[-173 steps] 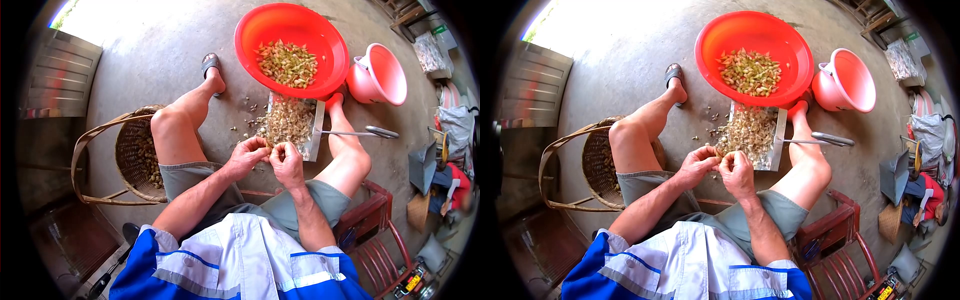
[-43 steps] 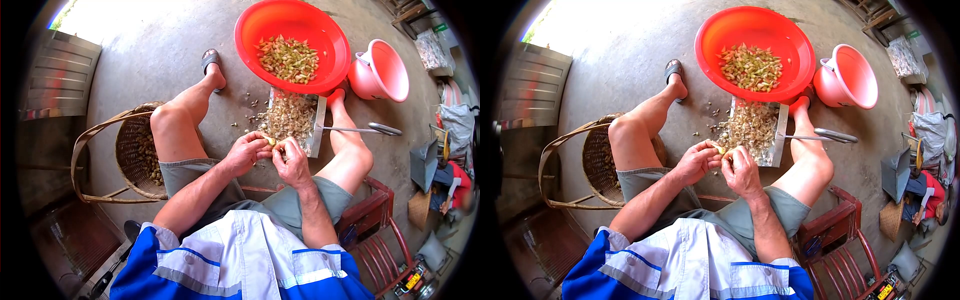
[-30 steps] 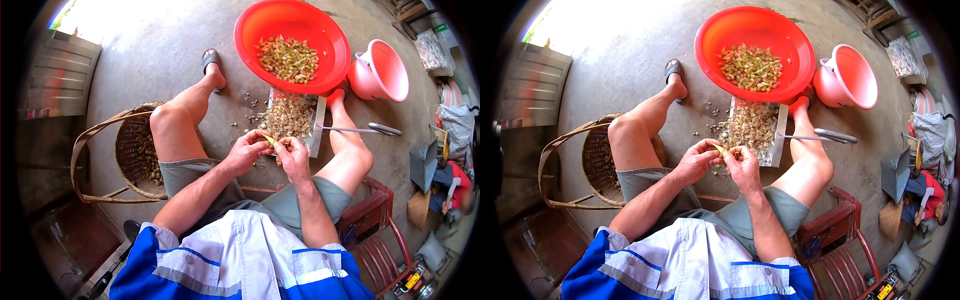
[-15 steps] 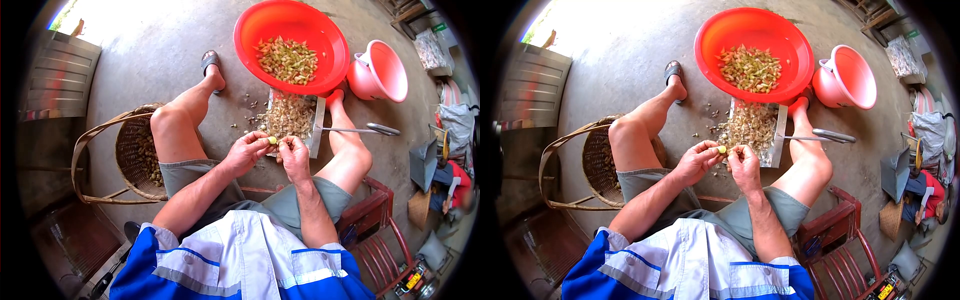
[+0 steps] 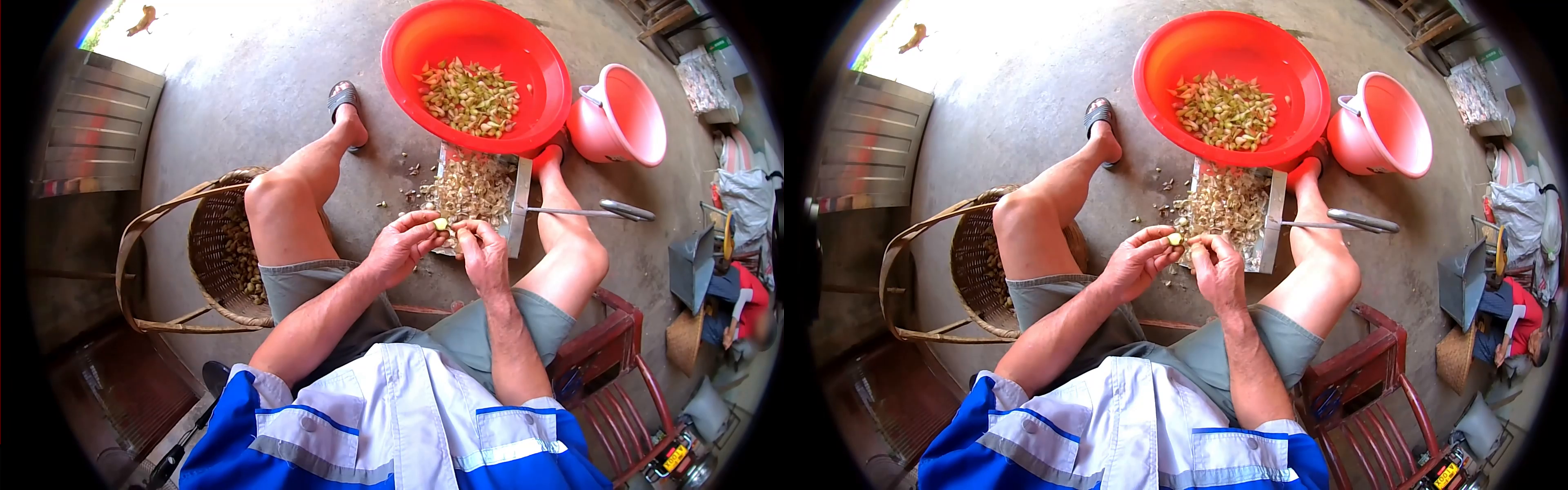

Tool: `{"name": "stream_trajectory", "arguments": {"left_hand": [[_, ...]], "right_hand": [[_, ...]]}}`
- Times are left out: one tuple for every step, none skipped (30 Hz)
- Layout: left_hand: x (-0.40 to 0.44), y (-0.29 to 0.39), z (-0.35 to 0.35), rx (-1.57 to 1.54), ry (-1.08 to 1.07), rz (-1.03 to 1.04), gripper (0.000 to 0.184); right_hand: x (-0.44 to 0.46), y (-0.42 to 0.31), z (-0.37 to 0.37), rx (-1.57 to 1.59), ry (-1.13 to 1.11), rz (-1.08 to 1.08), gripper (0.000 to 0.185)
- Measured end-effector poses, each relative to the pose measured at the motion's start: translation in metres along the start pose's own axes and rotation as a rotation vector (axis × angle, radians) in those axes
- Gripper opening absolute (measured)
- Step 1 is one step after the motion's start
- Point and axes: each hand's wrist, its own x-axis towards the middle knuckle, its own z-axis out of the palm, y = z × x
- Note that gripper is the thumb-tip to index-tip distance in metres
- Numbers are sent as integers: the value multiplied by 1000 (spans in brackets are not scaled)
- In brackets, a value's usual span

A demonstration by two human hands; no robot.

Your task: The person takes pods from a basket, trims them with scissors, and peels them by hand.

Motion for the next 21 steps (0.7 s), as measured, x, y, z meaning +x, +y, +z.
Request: {"name": "stream_trajectory", "arguments": {"left_hand": [[1,-1,-1,13,-5,-2,22],[1,-3,-2,37,-2,14,21],[1,-4,-1,60,2,31,21],[0,-5,0,84,5,47,20],[1,-7,-3,133,-9,69,20],[2,-9,-4,182,-23,90,20],[3,-11,-6,230,-38,113,20],[4,-12,-8,238,-34,110,19],[2,-11,-6,246,-30,108,19],[1,-10,-3,254,-27,106,18],[0,-8,-1,233,-20,95,18],[-1,-7,1,213,-13,83,18],[-1,-7,2,192,-5,73,18],[0,-6,1,173,-9,55,18],[0,-4,0,154,-11,39,18],[0,-4,-2,135,-13,21,18],[0,-3,-3,142,-18,24,18],[0,-3,-4,148,-25,26,18],[0,-4,-4,154,-31,28,17],[1,-5,-5,180,-51,36,18],[1,-6,-5,205,-71,44,18]], "right_hand": [[-1,0,0,6,-6,-8,7],[-1,0,1,11,-13,-16,6],[-2,-1,3,17,-20,-24,7],[-2,-4,5,54,-17,-12,10],[-2,-3,5,48,-21,1,10],[-2,-1,5,42,-24,14,9],[-2,0,5,36,-28,27,9],[-2,0,4,44,-22,35,8],[-2,-1,4,53,-16,44,8],[-3,-2,4,62,-10,52,8],[-2,-2,3,59,-21,61,8],[-2,-3,2,55,-32,69,8],[-2,-4,1,52,-44,78,8],[-2,-2,1,63,-29,73,8],[-1,0,2,75,-16,69,8],[-1,1,2,87,-1,65,9],[0,2,1,91,-4,60,9],[0,2,0,95,-6,55,9],[0,2,-1,98,-8,50,9],[0,2,0,99,-4,33,9],[0,1,1,101,0,16,9]]}}
